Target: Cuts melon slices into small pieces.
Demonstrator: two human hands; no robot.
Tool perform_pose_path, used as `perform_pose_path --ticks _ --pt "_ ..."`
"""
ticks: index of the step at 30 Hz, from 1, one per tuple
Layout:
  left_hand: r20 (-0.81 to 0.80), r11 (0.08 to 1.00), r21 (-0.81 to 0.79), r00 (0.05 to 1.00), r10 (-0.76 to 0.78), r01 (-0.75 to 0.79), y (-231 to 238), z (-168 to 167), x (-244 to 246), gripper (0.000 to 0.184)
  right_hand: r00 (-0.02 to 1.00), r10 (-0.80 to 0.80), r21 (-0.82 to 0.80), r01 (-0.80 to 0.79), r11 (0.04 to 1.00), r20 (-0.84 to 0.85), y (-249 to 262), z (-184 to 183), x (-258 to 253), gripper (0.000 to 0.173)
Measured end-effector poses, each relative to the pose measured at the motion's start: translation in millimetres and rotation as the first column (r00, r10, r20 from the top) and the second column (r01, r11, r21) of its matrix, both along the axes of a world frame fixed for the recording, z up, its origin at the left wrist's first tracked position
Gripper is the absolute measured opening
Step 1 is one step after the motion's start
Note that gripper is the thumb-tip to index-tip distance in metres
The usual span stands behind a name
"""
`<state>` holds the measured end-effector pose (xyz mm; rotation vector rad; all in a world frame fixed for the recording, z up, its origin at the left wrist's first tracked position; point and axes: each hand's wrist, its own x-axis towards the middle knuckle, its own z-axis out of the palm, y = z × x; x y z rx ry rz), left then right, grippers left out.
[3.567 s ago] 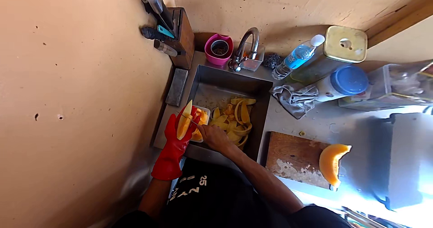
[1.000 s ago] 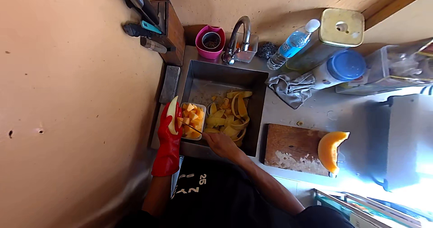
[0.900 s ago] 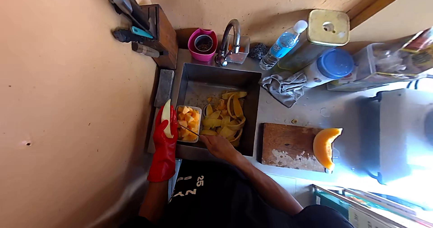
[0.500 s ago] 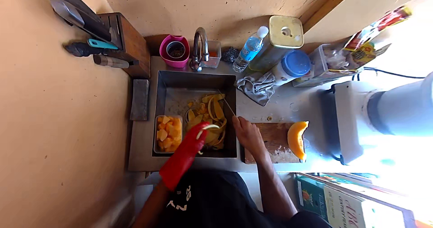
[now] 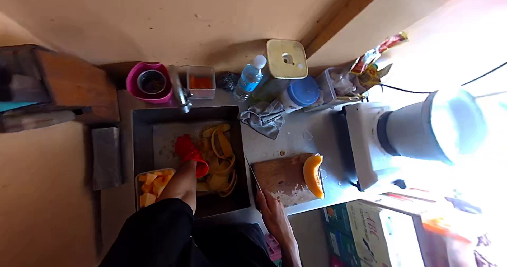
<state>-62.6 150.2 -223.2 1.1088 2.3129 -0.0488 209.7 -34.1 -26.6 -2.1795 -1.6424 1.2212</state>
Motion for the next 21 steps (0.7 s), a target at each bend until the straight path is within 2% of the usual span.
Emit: perform_pose_path --ticks 2,5,8,10,11,13,15,16,19,21 --pt "-0.026 0.999 -0.034 1.0 -0.004 0.003 2 -7 -5 0.044 0.999 -0.03 -0.002 0.03 1.0 0.025 -4 1 11 0.052" --pt "0.028 1.0 -0.003 0.999 0.03 -0.03 -2 0 -8 0.047 0.997 0.004 0.035 -0.006 0.999 0.075 12 4 13 0.052" --pt "0.158 0.972 0.085 0.966 0.206 -0.221 -8 20 -8 0.042 0.975 0.199 0.009 -0.201 0.98 0.103 57 17 -13 0.052" --pt "0.315 0.881 0.219 0.885 0.343 -0.42 -14 35 -1 0.037 0.921 0.386 0.052 -0.389 0.92 0.058 99 14 -40 0.049" --pt "0.402 0.814 0.298 0.839 0.367 -0.499 -19 42 5 0.035 0.88 0.472 0.124 -0.474 0.872 0.045 122 6 -55 0.046" --pt "0.533 0.728 0.399 0.787 0.311 -0.557 -26 58 11 0.035 0.799 0.595 0.322 -0.588 0.742 0.087 169 -10 -90 0.037" --pt "0.687 0.663 0.411 0.691 0.225 -0.625 -25 84 7 0.037 0.758 0.634 0.449 -0.625 0.639 0.153 212 -10 -126 0.034" --pt "0.73 0.68 0.412 0.666 0.152 -0.607 -31 103 3 0.038 0.748 0.642 0.462 -0.636 0.618 0.171 232 -7 -142 0.037" --pt "0.696 0.779 0.521 0.702 -0.151 -0.349 -64 156 -18 0.043 0.692 0.709 0.469 -0.674 0.571 0.133 266 14 -173 0.042" --pt "0.728 0.771 0.543 0.645 -0.234 -0.332 -65 176 -31 0.044 0.626 0.765 0.478 -0.724 0.498 0.15 271 27 -176 0.036"
